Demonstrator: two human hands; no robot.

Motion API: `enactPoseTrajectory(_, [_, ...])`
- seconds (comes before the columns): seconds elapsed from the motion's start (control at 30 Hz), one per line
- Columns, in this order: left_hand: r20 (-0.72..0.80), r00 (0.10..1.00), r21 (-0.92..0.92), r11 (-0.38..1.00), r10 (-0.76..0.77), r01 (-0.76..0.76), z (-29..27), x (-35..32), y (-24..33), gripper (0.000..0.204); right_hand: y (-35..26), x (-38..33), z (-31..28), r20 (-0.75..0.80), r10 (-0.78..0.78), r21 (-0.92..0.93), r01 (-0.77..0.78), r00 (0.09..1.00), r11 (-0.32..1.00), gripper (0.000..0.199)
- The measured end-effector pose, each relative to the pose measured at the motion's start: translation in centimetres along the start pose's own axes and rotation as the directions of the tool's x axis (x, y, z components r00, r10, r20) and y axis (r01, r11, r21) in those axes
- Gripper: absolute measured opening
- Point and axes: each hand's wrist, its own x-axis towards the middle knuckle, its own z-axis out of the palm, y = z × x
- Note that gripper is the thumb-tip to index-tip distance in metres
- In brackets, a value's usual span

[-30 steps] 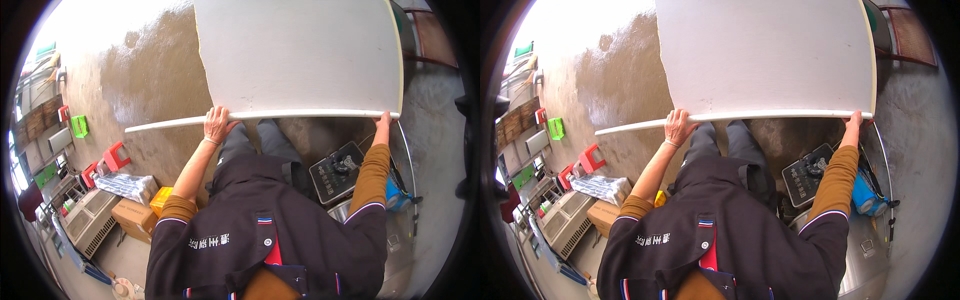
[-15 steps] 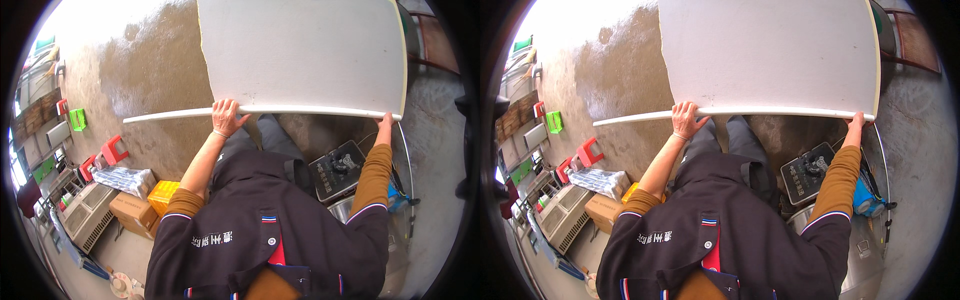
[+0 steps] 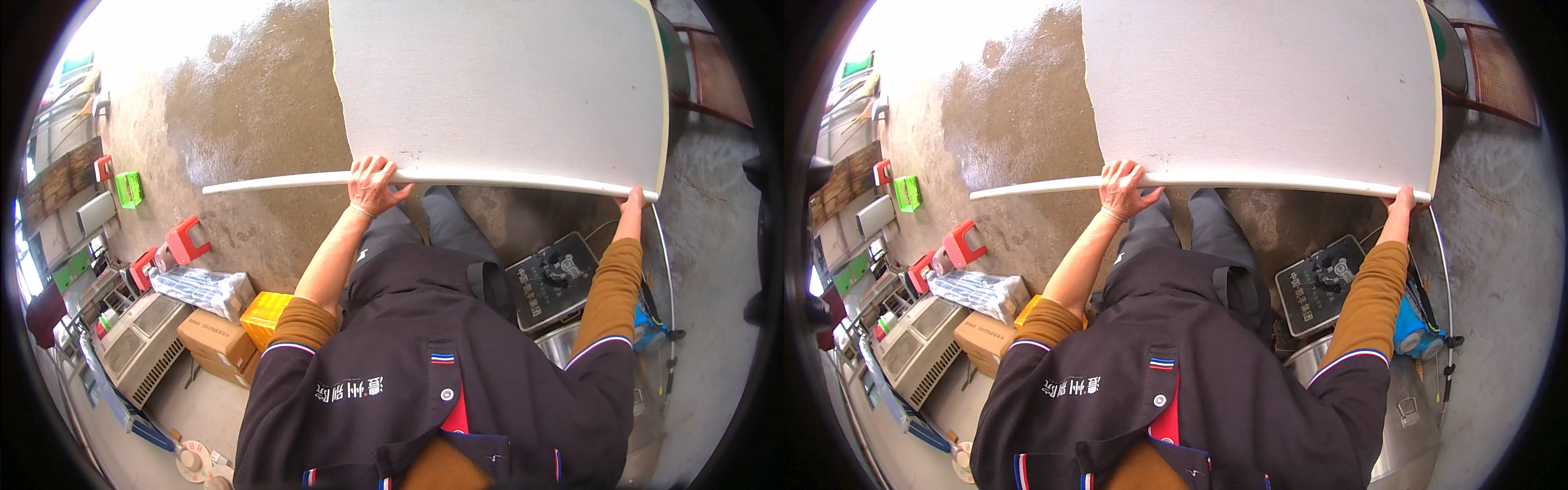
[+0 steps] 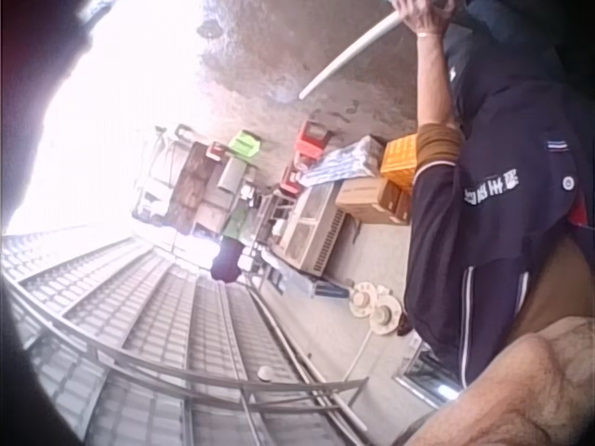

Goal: The person carries a large white board and places it on a cabinet. They then retrieve a white plastic rod and position it along the edge of the board, adjusting it repeatedly. The task appears to be part of assembling or fitting components together.

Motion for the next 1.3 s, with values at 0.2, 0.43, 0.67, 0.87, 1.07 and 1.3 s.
enactPoseTrajectory(0.2, [0.015,1.0,-0.024,1.0,0.018,-0.017,-0.1,0.5,-0.3,0.038,-0.1,0.5,0.1,-0.034,0.045,-0.004,-0.045,0.998,0.999,0.059])
enactPoseTrajectory(0.43, [0.097,0.995,-0.079,0.997,0.032,-0.025,-0.9,1.4,-0.8,0.037,0.9,1.8,0.5,-0.248,-0.038,-0.136,0.004,0.968,0.991,0.083])
enactPoseTrajectory(0.67, [0.147,0.989,-0.045,0.999,-0.008,0.015,-1.4,1.9,-0.5,0.039,0.0,-2.2,1.3,-0.219,-0.584,-0.815,0.183,0.781,0.55,0.071])
enactPoseTrajectory(0.87, [0.135,0.991,-0.034,0.999,0.018,-0.014,-2.5,4.9,-0.7,0.04,-2.0,-5.0,2.3,-0.193,-0.492,-0.761,0.187,0.849,0.621,0.064])
enactPoseTrajectory(1.07, [0.065,0.993,-0.053,0.994,0.096,-0.092,-3.1,12.3,-4.4,0.037,-2.6,-3.9,5.7,-0.098,-0.67,-0.87,0.264,0.736,0.416,0.049])
enactPoseTrajectory(1.3, [-0.01,0.998,-0.013,0.998,0.059,-0.059,-2.9,23.8,-11.8,0.035,-9.7,-4.0,17.5,0.357,-0.703,-0.73,0.653,0.615,0.2,0.055])
